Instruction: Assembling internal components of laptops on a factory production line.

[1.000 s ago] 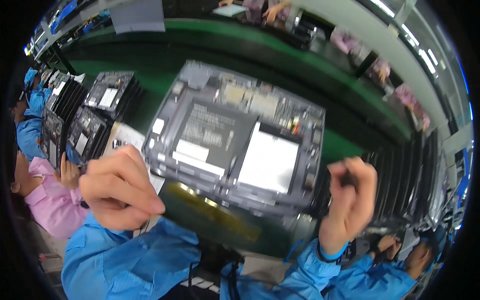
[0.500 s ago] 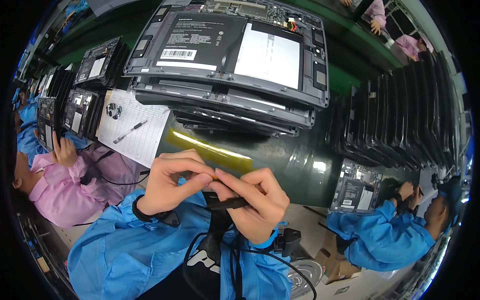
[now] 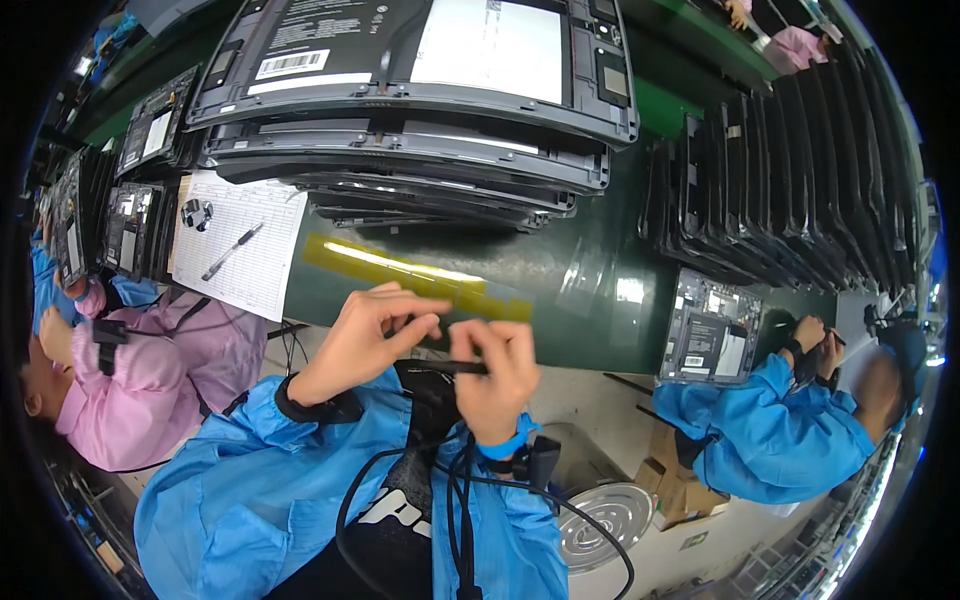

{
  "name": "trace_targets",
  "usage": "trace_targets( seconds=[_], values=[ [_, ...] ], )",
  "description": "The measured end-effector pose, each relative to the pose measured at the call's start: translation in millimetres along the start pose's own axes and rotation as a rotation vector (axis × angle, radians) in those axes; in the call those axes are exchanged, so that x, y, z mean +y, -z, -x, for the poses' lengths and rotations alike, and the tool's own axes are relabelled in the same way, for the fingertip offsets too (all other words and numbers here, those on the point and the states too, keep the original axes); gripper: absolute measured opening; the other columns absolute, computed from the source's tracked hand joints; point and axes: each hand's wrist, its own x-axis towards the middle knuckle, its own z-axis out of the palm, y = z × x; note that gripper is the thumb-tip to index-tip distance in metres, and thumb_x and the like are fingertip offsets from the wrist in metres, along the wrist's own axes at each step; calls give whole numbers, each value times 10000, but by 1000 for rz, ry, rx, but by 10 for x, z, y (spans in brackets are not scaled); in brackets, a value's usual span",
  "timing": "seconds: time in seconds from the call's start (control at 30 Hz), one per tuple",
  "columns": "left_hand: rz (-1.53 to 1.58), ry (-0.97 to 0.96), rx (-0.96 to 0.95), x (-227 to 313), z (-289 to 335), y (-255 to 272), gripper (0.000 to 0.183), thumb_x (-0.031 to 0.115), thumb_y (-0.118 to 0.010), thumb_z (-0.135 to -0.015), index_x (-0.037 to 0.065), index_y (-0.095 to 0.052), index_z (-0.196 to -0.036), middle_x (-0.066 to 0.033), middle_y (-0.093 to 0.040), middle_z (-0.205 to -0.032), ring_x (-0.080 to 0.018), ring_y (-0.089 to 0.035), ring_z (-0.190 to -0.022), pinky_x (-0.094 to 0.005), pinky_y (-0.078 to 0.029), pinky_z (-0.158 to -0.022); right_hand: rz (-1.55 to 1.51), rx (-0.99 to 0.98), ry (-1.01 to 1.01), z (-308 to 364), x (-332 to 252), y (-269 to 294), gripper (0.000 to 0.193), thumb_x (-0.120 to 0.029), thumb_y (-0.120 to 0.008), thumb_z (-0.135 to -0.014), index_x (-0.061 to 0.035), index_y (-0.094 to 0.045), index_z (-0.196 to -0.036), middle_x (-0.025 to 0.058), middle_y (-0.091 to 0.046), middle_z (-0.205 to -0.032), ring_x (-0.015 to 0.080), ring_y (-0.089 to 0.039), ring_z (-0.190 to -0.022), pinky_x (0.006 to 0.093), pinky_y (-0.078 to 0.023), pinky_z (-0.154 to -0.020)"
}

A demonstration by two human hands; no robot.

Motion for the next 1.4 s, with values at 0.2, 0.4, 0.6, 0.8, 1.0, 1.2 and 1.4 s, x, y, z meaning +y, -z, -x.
trace_targets(
  seconds=[0.2,0.4,0.6,0.8,1.0,1.2,1.4],
  values=[
    [-96,61,26,-361,-55,-30,432,57,-722,-868,65,-678,-1297,-23,-716,-807,-128,-441,-557,-285,-403,-537,-13,62,-407,-171,703,-46,137,-118,-781,-865,-2,-722,-909,49,-585,-782,132,-522,-645,280,-418,-600],
    [-750,-396,-156,-575,-32,-83,537,105,-710,-830,169,-635,-1358,-30,-582,-1350,-229,-538,-1064,-378,-451,-926,254,-19,-416,-238,564,-107,191,-167,-774,-883,11,-733,-940,70,-613,-784,164,-574,-660,308,-443,-625],
    [-783,-408,-237,-606,-41,-64,547,142,-717,-823,178,-630,-1361,-23,-544,-1424,-242,-524,-1165,-391,-432,-987,385,-23,-350,-233,556,-164,159,-157,-770,-869,-14,-713,-909,78,-607,-811,229,-618,-691,357,-478,-645],
    [-794,-438,-233,-600,-54,-54,542,140,-705,-833,180,-623,-1367,-26,-548,-1413,-242,-527,-1161,-386,-438,-977,434,-3,-256,-223,505,-163,131,-108,-772,-840,-46,-676,-903,80,-576,-820,265,-637,-728,372,-502,-655],
    [-722,-460,-161,-587,-77,-15,512,116,-699,-825,149,-638,-1332,-33,-573,-1364,-242,-552,-1126,-362,-472,-925,-20,101,-342,-173,715,32,63,-67,-697,-937,-16,-678,-968,2,-653,-829,84,-518,-674,283,-448,-627],
    [-307,-618,385,-390,188,677,108,39,-599,-877,15,-704,-885,-123,-679,-916,-247,-625,-764,-355,-509,-690,-233,182,-141,-1014,224,775,405,-324,-468,-1089,10,-691,-1139,34,-658,-974,91,-451,-772,268,-387,-725],
    [357,-240,705,-192,-979,1673,510,420,-458,-1040,54,-578,-1374,-98,-573,-1407,-202,-535,-1296,-339,-403,-1059,-852,-98,-357,-2251,179,390,576,-441,-525,-1065,45,-575,-1371,70,-673,-1254,116,-615,-1040,283,-475,-905]
  ],
)
